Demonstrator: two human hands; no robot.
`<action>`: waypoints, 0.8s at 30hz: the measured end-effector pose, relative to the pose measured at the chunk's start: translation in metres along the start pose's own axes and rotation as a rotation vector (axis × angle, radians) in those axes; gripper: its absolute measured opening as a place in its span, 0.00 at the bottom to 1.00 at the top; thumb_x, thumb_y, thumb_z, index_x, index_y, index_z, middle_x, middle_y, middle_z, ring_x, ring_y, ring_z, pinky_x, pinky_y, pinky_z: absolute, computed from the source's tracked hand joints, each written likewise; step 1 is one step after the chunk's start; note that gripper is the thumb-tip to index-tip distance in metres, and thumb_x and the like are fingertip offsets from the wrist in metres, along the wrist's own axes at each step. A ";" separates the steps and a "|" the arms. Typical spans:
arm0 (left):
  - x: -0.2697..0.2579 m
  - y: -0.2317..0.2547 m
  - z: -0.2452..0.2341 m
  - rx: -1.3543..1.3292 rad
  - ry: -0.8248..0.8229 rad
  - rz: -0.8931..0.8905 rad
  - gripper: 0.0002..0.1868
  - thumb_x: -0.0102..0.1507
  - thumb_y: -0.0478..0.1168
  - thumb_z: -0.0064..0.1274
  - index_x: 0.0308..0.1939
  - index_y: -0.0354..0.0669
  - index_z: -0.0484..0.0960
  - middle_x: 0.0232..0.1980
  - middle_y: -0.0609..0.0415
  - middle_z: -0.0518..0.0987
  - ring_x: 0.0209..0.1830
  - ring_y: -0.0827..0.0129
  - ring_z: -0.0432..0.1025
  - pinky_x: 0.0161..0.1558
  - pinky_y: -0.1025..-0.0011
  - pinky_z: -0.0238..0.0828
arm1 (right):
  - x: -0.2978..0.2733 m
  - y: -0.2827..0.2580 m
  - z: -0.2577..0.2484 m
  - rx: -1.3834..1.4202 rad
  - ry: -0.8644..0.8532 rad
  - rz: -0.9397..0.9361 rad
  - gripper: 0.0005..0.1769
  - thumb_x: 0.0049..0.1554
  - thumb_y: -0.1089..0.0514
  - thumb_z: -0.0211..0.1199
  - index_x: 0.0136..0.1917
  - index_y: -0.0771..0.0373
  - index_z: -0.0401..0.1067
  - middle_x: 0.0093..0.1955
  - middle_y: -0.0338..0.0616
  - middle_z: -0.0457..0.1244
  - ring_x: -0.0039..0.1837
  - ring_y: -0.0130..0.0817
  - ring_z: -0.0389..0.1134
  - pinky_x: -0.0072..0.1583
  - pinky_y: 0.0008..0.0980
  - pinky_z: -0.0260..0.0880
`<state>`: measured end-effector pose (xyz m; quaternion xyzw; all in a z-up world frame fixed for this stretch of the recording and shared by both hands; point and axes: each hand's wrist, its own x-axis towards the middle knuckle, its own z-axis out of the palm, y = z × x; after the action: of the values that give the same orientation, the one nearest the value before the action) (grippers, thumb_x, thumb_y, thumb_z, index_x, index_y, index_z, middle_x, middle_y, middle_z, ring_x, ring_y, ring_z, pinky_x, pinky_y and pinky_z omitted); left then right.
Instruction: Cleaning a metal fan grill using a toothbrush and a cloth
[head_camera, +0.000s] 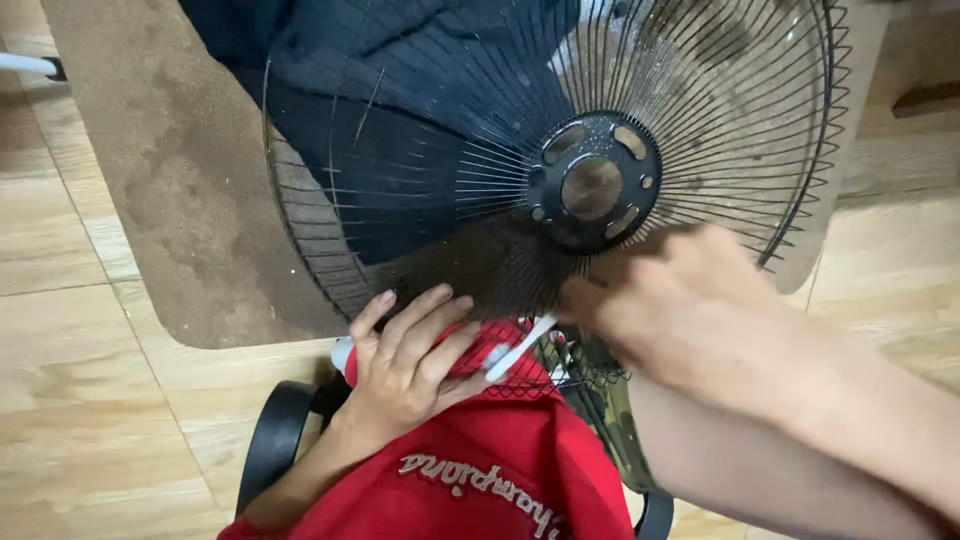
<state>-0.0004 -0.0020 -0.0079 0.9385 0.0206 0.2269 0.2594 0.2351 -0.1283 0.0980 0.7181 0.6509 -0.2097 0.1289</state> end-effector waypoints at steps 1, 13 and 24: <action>-0.004 0.001 0.001 0.000 -0.010 -0.013 0.26 0.61 0.59 0.57 0.52 0.49 0.68 0.54 0.53 0.75 0.56 0.62 0.73 0.63 0.60 0.46 | 0.001 -0.002 0.002 -0.014 0.030 -0.004 0.02 0.51 0.49 0.57 0.36 0.41 0.68 0.30 0.25 0.64 0.27 0.34 0.64 0.25 0.41 0.63; 0.000 0.001 0.000 0.064 -0.002 0.006 0.26 0.62 0.62 0.57 0.53 0.53 0.71 0.54 0.55 0.75 0.55 0.65 0.73 0.62 0.61 0.47 | -0.009 0.018 0.002 -0.193 -0.051 0.112 0.15 0.53 0.28 0.50 0.42 0.34 0.66 0.19 0.34 0.58 0.24 0.43 0.62 0.28 0.42 0.58; 0.008 0.002 -0.008 0.002 -0.026 0.012 0.34 0.58 0.69 0.54 0.53 0.49 0.71 0.54 0.52 0.74 0.56 0.62 0.71 0.62 0.61 0.47 | -0.006 -0.022 -0.014 -0.046 -0.005 -0.051 0.07 0.54 0.58 0.56 0.35 0.47 0.66 0.17 0.29 0.56 0.22 0.33 0.56 0.23 0.35 0.57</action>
<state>0.0027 0.0015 0.0025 0.9418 0.0120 0.2160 0.2573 0.2147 -0.1246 0.1155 0.6978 0.6732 -0.1997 0.1415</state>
